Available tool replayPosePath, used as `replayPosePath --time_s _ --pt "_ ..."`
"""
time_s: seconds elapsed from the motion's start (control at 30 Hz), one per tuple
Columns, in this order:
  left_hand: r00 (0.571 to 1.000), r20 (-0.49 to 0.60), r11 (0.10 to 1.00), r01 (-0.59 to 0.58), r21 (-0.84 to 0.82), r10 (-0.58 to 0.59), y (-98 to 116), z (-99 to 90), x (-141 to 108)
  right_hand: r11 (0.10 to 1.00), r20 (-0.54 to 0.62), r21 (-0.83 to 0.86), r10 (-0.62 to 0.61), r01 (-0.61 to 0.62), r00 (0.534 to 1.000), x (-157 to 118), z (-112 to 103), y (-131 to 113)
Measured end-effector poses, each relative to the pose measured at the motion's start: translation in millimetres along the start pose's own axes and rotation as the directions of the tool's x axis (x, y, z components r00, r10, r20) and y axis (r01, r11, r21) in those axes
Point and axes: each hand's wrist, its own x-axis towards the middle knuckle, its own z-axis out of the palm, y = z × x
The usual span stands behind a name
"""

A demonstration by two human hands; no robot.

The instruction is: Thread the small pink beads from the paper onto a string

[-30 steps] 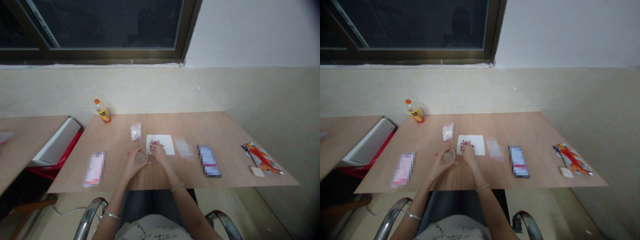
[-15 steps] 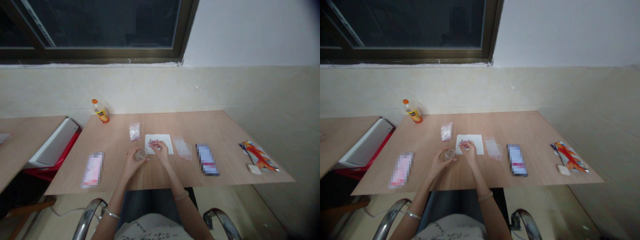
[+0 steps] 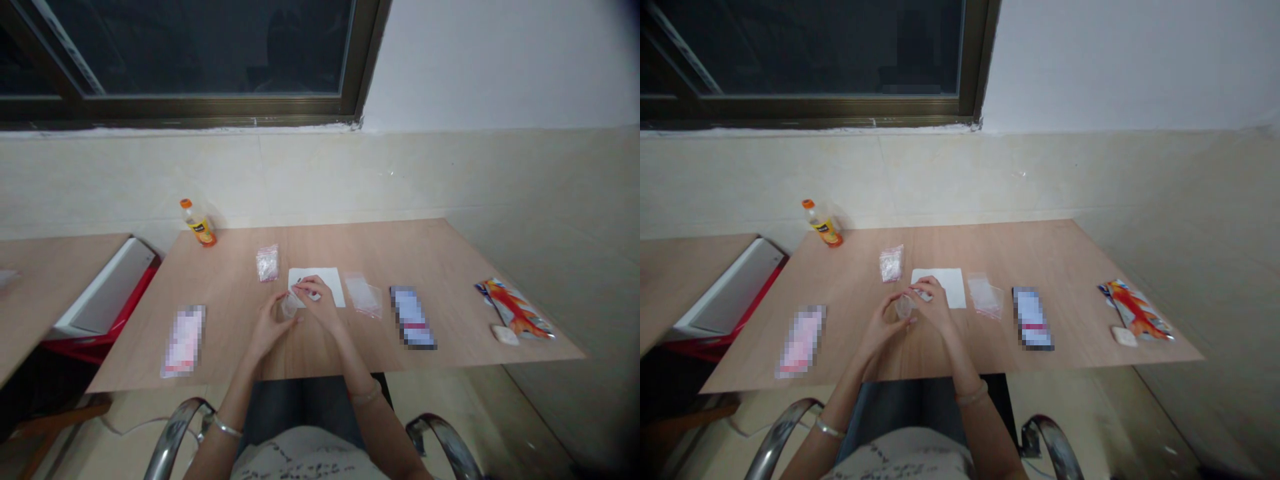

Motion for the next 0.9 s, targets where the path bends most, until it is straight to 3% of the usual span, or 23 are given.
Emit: replayPosePath --time_s 0.13,0.33,0.6,0.9 --pt "1.0 -0.018 1.0 0.022 -0.016 -0.022 0 -1.1 -1 0.985 -0.051 -0.132 0.102 -0.108 0.994 4 6 39" --pt "1.0 -0.02 1.0 -0.021 0.012 0.021 2 -4.0 1 0.906 0.038 -0.361 0.25 -0.22 0.968 2 16 81" --pt "0.998 0.034 0.998 -0.059 -0.002 0.059 -2 -4.4 2 0.8 0.04 -0.547 0.321 -0.248 0.946 0 27 93" --pt "0.996 0.042 0.997 -0.076 0.003 0.076 -5 -5.2 4 0.809 0.015 -0.532 0.304 -0.25 0.952 -3 26 96"
